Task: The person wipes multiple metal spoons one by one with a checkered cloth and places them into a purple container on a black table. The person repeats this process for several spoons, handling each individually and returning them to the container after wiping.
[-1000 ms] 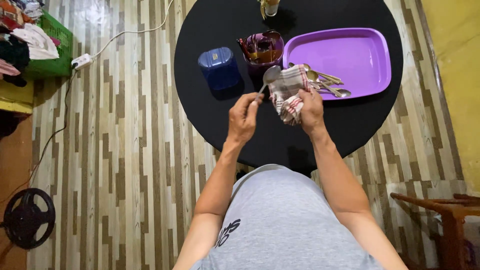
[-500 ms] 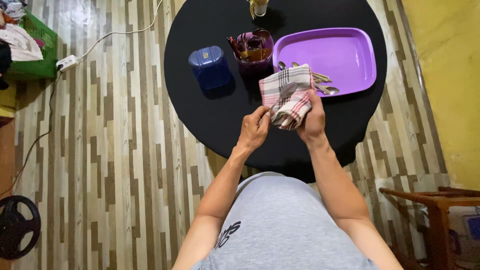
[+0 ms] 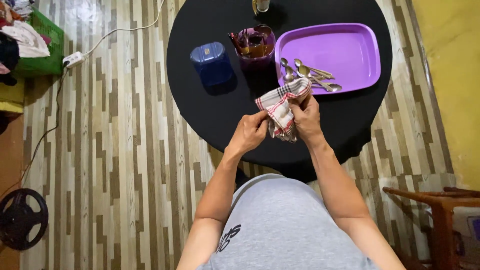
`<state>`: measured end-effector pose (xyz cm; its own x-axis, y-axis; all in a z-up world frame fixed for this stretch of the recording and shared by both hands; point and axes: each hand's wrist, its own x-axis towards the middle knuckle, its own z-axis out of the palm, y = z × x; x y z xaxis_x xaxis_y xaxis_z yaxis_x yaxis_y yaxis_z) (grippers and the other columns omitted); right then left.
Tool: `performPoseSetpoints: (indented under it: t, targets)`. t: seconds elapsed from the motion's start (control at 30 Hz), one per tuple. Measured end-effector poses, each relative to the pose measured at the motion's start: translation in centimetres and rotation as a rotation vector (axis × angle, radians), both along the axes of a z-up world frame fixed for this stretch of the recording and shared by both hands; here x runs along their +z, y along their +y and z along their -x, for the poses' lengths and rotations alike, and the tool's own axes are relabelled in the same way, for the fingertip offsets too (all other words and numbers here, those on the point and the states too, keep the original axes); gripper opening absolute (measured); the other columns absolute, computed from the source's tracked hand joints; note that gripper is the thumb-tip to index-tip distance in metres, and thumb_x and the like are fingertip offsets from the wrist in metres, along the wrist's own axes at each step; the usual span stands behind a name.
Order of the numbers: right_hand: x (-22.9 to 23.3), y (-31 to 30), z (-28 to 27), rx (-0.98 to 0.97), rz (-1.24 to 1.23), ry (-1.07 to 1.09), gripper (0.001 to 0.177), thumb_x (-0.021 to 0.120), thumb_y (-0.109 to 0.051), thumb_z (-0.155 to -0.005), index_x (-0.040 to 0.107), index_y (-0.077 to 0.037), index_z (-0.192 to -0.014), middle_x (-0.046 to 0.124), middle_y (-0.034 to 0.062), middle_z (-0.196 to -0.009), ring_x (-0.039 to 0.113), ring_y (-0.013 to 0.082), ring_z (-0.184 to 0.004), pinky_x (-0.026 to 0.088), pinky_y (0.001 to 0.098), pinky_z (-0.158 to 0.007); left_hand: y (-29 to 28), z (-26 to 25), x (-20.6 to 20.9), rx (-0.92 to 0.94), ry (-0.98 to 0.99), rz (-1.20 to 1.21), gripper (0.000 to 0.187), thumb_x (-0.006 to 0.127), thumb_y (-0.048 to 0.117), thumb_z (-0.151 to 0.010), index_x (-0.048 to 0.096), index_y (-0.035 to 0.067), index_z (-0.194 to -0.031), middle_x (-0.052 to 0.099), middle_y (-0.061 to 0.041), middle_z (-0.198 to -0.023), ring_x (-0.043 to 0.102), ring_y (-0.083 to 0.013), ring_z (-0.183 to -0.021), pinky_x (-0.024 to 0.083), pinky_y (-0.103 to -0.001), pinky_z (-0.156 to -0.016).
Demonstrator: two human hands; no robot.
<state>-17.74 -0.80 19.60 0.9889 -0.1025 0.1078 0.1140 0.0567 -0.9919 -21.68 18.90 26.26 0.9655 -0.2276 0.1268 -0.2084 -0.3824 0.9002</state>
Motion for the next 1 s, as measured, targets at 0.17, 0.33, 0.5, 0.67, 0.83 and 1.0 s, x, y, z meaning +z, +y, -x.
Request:
performPoseSetpoints:
  t: [0.17,0.33,0.5,0.67,0.83,1.0]
  targets:
    - [3.9,-0.1,-0.1,0.187,0.239,-0.17,0.016,0.074,0.004,-0.091,0.07,-0.003,-0.105,0.069,0.0116,-0.087,0.068,0.0219,-0.089,0.056,0.0401,-0.085,2.7,-0.4,3.1,-0.075,0.026,-0.201,0.018,0.054,0.008,-0.089,0.072,0.006,-0.088,0.07,-0.019,-0.069,0.069,-0.0458,-0.069,0.052,-0.049,-0.06]
    - [4.3,0.7,-0.6,0.213,0.27,-0.227,0.019,0.086,-0.002,-0.086,0.074,-0.011,-0.097,0.071,0.0037,-0.079,0.069,0.0129,-0.082,0.056,0.0316,-0.081,3.2,-0.6,3.2,-0.047,-0.03,-0.266,0.018,0.054,0.006,-0.088,0.071,0.006,-0.084,0.068,-0.016,-0.063,0.069,-0.0425,-0.061,0.052,-0.045,-0.057]
    - [1.6,2.5,-1.0,0.032,-0.234,0.056,0.01,0.074,-0.013,-0.096,0.069,-0.011,-0.104,0.069,-0.0002,-0.092,0.064,0.0099,-0.084,0.058,0.0289,-0.077,0.0,-0.3,-3.1,0.107,-0.038,0.089,0.02,0.057,0.006,-0.095,0.074,0.008,-0.103,0.07,-0.023,-0.079,0.073,-0.0397,-0.076,0.054,-0.044,-0.063]
    - [2.8,4.1,-0.9,0.012,-0.307,0.103,0.015,0.071,-0.003,-0.089,0.069,-0.009,-0.102,0.069,-0.0008,-0.088,0.066,0.0091,-0.078,0.057,0.0236,-0.071,-2.1,0.6,-6.8,0.227,-0.002,0.203,0.022,0.054,0.005,-0.096,0.074,0.009,-0.105,0.07,-0.02,-0.077,0.071,-0.0273,-0.073,0.055,-0.041,-0.068]
    - [1.2,2.9,-2.8,-0.111,-0.218,0.009,0.016,0.072,-0.004,-0.091,0.068,-0.011,-0.105,0.069,0.0007,-0.091,0.064,0.0095,-0.082,0.055,0.0248,-0.072,-1.7,0.8,-7.1,0.303,0.068,0.203,0.017,0.061,0.014,-0.098,0.078,0.012,-0.1,0.075,-0.01,-0.074,0.073,-0.0205,-0.066,0.057,-0.033,-0.062]
    - [1.5,5.1,-1.6,-0.14,-0.479,0.208,0.015,0.072,-0.003,-0.085,0.069,-0.009,-0.099,0.069,0.0021,-0.079,0.068,0.0104,-0.066,0.059,0.0259,-0.063,-1.4,0.4,-6.9,0.283,0.027,0.142,0.012,0.067,0.007,-0.091,0.078,0.008,-0.087,0.069,-0.014,-0.067,0.071,-0.0257,-0.065,0.053,-0.036,-0.058]
